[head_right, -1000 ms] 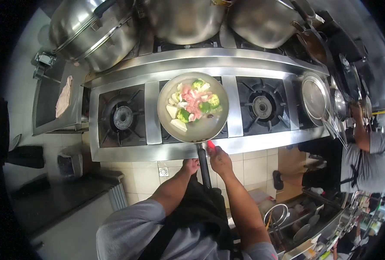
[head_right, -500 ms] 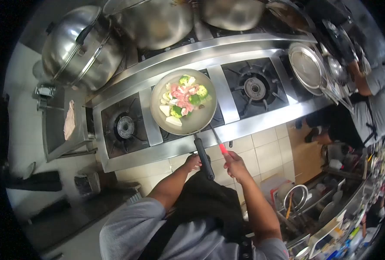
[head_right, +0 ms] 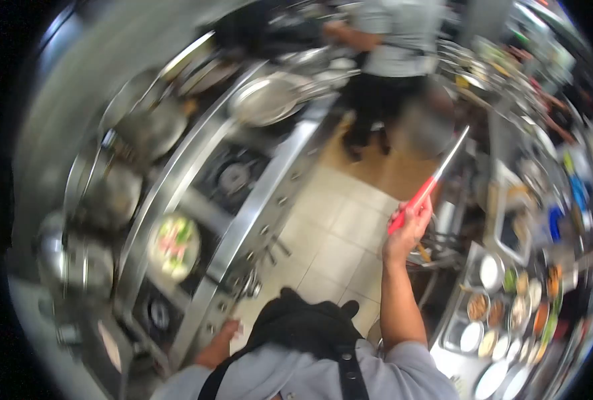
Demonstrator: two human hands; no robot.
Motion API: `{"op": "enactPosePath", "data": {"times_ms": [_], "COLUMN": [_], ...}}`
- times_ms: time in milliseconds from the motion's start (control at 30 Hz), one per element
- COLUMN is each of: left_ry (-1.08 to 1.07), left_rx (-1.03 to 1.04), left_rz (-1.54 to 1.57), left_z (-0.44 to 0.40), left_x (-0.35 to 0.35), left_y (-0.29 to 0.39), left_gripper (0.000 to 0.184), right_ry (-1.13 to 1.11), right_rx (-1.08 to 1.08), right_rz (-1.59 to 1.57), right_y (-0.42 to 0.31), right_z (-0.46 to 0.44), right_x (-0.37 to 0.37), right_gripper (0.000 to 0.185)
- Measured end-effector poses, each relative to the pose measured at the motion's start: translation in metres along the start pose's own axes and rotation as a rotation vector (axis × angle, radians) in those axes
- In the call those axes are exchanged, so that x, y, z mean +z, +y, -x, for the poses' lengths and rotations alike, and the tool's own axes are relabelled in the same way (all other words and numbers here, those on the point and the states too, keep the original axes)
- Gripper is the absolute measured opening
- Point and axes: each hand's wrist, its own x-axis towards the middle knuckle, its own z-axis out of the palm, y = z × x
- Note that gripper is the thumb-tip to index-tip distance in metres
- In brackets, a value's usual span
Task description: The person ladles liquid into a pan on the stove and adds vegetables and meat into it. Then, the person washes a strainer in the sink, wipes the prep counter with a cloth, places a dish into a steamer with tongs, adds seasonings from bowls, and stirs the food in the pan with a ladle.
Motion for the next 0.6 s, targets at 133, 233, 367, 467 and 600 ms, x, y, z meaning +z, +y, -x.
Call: {"op": "enactPosePath", "data": {"times_ms": [133,233,367,467,600], "left_ry": [-0.153,-0.216,-0.202,-0.198,-0.122], "left_rx": [0.196,0.324,0.275,0.303,0.148], "left_rz": [-0.054,-0.23,-0.173,-0.145,-0.002], "left_z": [0.044,0.065,0.045,0.06,0.061], "left_x": [0.02,0.048,0.082,0.091,0.097], "left_y": [0.089,0.131,0.166,0.192,0.186], "left_gripper": [0.033,0.03,0.026,0.019,0.014], "right_ry": [0.387,0.746,1.124,1.25,1.128], "right_rx": [-0.551,-0.925,-0.932,-0.663,-0.333], "right_rz": [0.12,0.522,0.8,0.978,1.364], "right_y": [-0.128,-0.227,-0.348,-0.407,-0.443], "right_z": [-0.078,-0.13,-0.18,-0.227,-0.291], "right_x": [-0.072,-0.156,-0.255,-0.313,-0.368], "right_gripper": [0.054,0.053,0.06,0.067,0.072]}}
